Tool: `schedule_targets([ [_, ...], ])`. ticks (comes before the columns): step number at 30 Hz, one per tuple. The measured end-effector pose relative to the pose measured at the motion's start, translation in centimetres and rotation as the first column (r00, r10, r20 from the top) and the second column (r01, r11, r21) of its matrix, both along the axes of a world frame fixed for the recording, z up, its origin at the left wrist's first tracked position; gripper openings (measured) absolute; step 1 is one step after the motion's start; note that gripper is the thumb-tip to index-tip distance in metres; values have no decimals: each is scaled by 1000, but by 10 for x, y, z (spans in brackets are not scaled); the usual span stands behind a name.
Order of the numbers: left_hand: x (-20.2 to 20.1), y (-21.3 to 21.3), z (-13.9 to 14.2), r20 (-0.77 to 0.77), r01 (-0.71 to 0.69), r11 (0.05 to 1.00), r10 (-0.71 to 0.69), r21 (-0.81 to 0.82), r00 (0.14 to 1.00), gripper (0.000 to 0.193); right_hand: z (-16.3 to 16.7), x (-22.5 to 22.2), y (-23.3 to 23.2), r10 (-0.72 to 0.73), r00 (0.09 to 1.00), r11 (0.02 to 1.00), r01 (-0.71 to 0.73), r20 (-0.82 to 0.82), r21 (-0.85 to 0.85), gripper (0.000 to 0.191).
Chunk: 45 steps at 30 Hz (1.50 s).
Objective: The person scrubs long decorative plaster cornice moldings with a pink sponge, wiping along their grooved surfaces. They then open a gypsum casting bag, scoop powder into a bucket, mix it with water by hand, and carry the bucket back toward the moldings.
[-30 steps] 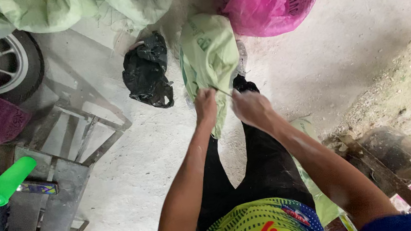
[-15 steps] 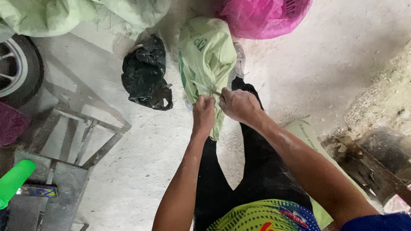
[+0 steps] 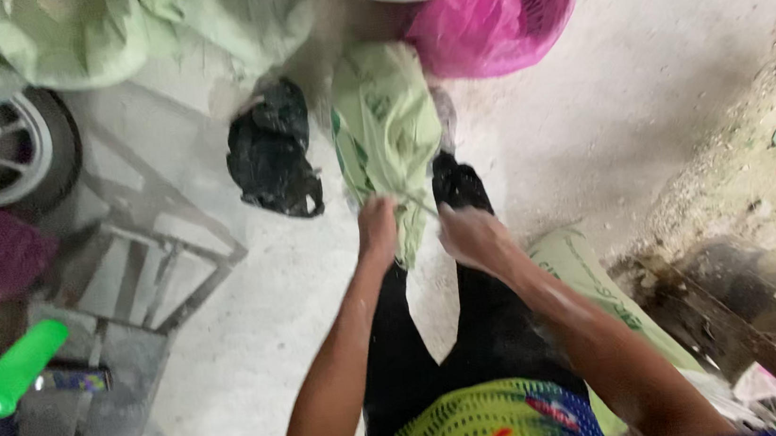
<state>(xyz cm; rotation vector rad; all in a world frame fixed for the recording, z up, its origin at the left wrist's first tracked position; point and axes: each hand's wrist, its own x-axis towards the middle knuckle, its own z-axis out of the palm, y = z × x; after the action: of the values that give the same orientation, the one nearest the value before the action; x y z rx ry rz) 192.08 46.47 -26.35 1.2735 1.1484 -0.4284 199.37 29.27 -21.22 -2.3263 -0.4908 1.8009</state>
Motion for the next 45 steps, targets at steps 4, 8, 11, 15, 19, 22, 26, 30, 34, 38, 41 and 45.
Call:
schedule_targets([
  [4,4,7,26,159,30,997,-42,73,986,27,40,3,-17,-180,952,983,184,249,7,26],
  [8,40,22,47,334,50,976,-121,214,935,23,35,19,15,-551,761,827,440,344,350,27],
  [11,62,25,59,307,-159,987,155,-14,939,22,14,34,49,-552,784,814,430,286,392,29],
  [15,69,18,67,135,-534,767,607,-355,783,15,8,49,73,-492,827,841,371,272,393,31],
  [19,69,15,67,-14,-656,592,737,-468,676,17,12,54,71,-468,845,850,351,258,392,30],
  [22,62,17,66,40,-662,596,756,-455,653,18,12,52,67,-476,837,856,369,271,363,30],
  [26,40,17,71,499,-346,933,255,98,829,17,6,39,65,-529,794,826,400,299,398,33],
  [30,20,13,78,393,-535,811,583,-237,710,12,5,24,65,-572,777,787,430,264,442,32],
  [34,-25,5,92,160,-678,627,768,-385,620,19,12,1,69,-867,495,489,815,68,311,42],
  [38,-144,-1,133,-122,-740,508,783,-441,610,31,26,-46,81,-950,292,298,953,107,46,57],
  [41,-246,0,169,-161,-663,494,721,-562,674,36,37,-91,97,-983,141,129,986,118,-100,55],
  [45,-354,38,209,-359,-612,370,558,-699,748,29,49,-128,110,-897,-367,-305,917,-247,-257,30],
])
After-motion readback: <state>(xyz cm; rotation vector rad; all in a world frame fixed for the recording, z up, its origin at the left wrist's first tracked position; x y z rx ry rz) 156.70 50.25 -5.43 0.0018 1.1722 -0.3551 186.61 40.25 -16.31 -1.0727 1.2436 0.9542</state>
